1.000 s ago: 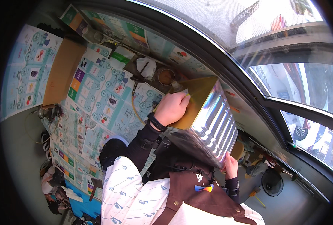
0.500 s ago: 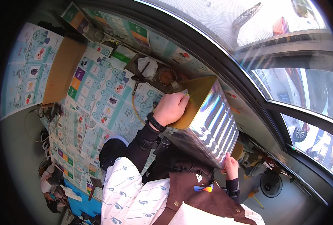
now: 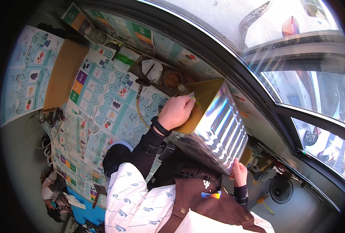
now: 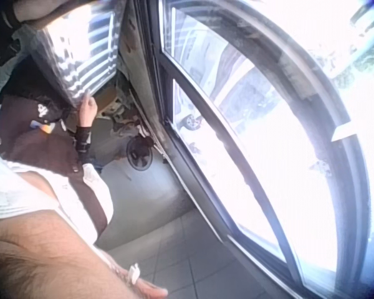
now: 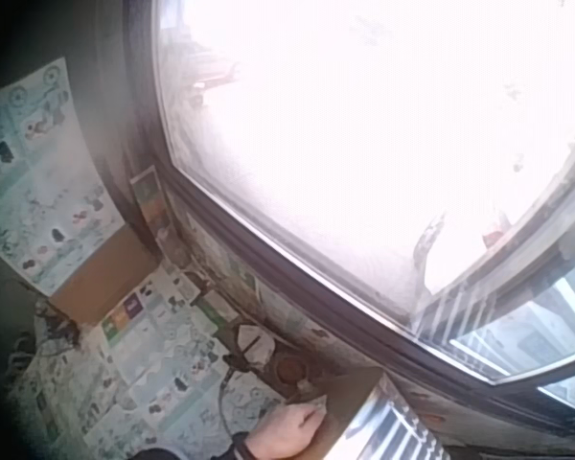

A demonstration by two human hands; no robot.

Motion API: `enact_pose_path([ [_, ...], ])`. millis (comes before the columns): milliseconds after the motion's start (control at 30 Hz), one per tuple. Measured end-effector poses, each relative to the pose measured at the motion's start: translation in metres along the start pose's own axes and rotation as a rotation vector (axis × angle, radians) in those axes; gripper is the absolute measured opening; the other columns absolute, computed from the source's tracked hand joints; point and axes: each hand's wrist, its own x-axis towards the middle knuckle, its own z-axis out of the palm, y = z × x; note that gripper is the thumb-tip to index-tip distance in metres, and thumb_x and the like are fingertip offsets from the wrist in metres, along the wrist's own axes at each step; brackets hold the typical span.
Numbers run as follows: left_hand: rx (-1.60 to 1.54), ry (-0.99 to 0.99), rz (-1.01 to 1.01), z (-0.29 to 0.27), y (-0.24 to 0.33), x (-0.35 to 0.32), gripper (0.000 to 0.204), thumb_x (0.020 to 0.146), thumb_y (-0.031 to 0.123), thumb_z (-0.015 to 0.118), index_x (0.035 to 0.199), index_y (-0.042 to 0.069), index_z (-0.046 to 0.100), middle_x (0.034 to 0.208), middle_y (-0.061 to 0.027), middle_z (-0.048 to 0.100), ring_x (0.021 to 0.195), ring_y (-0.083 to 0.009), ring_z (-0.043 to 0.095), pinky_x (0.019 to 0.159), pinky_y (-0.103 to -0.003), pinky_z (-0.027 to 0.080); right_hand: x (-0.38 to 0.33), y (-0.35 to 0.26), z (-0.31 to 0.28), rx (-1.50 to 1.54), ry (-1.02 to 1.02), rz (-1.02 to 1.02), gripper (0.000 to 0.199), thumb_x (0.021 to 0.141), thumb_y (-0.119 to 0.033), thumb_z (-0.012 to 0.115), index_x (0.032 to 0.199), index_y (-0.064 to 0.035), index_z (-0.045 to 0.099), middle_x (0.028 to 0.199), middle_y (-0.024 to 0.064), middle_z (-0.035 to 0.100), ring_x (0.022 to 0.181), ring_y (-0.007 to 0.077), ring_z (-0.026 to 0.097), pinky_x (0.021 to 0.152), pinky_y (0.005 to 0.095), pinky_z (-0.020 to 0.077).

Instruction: Applying glue or sealant to shoe components during manufacturing.

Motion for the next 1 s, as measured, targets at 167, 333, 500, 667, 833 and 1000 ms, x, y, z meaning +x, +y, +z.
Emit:
enact_pose_path([
  [167, -0.011, 0.007, 0.015, 0.0005, -0.0008, 0.0018, 0.031, 0.098, 0.027, 0.057, 0.087, -0.001, 0.064, 0.081, -0.0242, 0.063, 0.081, -0.0464, 0.061, 0.067, -0.049, 0.048, -0.0008, -0.0007, -0.0006, -0.009, 0.006, -0.008, 0.049, 0.100, -0.044, 0.063, 0.069, -0.0066, 0.058, 0.061, 0.0001, 0.056, 0.046, 0.0079, 0.051, 0.039, 0.0239, 0.0425],
  [333, -0.004, -0.007, -0.005, -0.0024, -0.0002, 0.0010, 0.032, 0.099, 0.027, 0.057, 0.087, -0.001, 0.064, 0.081, -0.0245, 0.062, 0.081, -0.0464, 0.061, 0.066, -0.049, 0.047, -0.0012, -0.0004, 0.0001, -0.037, 0.015, -0.007, 0.049, 0.100, -0.044, 0.064, 0.069, -0.0059, 0.058, 0.063, 0.0004, 0.057, 0.047, 0.0082, 0.052, 0.039, 0.0242, 0.0428],
  [500, -0.009, -0.012, -0.002, -0.0025, -0.0010, 0.0009, 0.032, 0.099, 0.027, 0.057, 0.087, -0.002, 0.064, 0.081, -0.0246, 0.062, 0.080, -0.0465, 0.061, 0.066, -0.048, 0.047, -0.0025, 0.0020, 0.0016, -0.060, 0.017, -0.036, 0.049, 0.102, -0.047, 0.058, 0.071, -0.0098, 0.057, 0.059, -0.0024, 0.054, 0.041, 0.0073, 0.048, 0.036, 0.0228, 0.0396],
  [667, -0.039, -0.035, 0.011, 0.0008, -0.0088, 0.0014, 0.030, 0.099, 0.026, 0.057, 0.090, -0.002, 0.064, 0.081, -0.0252, 0.062, 0.081, -0.0466, 0.060, 0.066, -0.047, 0.047, -0.0062, -0.0037, 0.0016, -0.056, 0.026, -0.019, 0.049, 0.101, -0.045, 0.061, 0.070, -0.0074, 0.058, 0.061, -0.0006, 0.056, 0.044, 0.0082, 0.051, 0.037, 0.0241, 0.0412],
  [833, -0.025, -0.044, -0.012, 0.0002, -0.0062, 0.0040, 0.031, 0.099, 0.026, 0.057, 0.090, -0.003, 0.064, 0.077, -0.0244, 0.060, 0.075, -0.0444, 0.059, 0.064, -0.044, 0.045, -0.0058, -0.0058, 0.0019, -0.079, 0.038, -0.025, 0.047, 0.099, -0.043, 0.065, 0.072, -0.0047, 0.062, 0.064, 0.0012, 0.061, 0.047, 0.0086, 0.054, 0.039, 0.0251, 0.0443],
  [1000, -0.024, -0.044, -0.059, -0.0001, -0.0005, 0.0049, 0.032, 0.100, 0.027, 0.057, 0.089, -0.003, 0.063, 0.071, -0.0210, 0.058, 0.064, -0.0370, 0.057, 0.061, -0.039, 0.044, -0.0049, -0.0037, -0.0005, -0.071, 0.042, -0.035, 0.048, 0.098, -0.044, 0.066, 0.071, -0.0041, 0.062, 0.065, 0.0007, 0.062, 0.047, 0.0084, 0.055, 0.039, 0.0251, 0.0442],
])
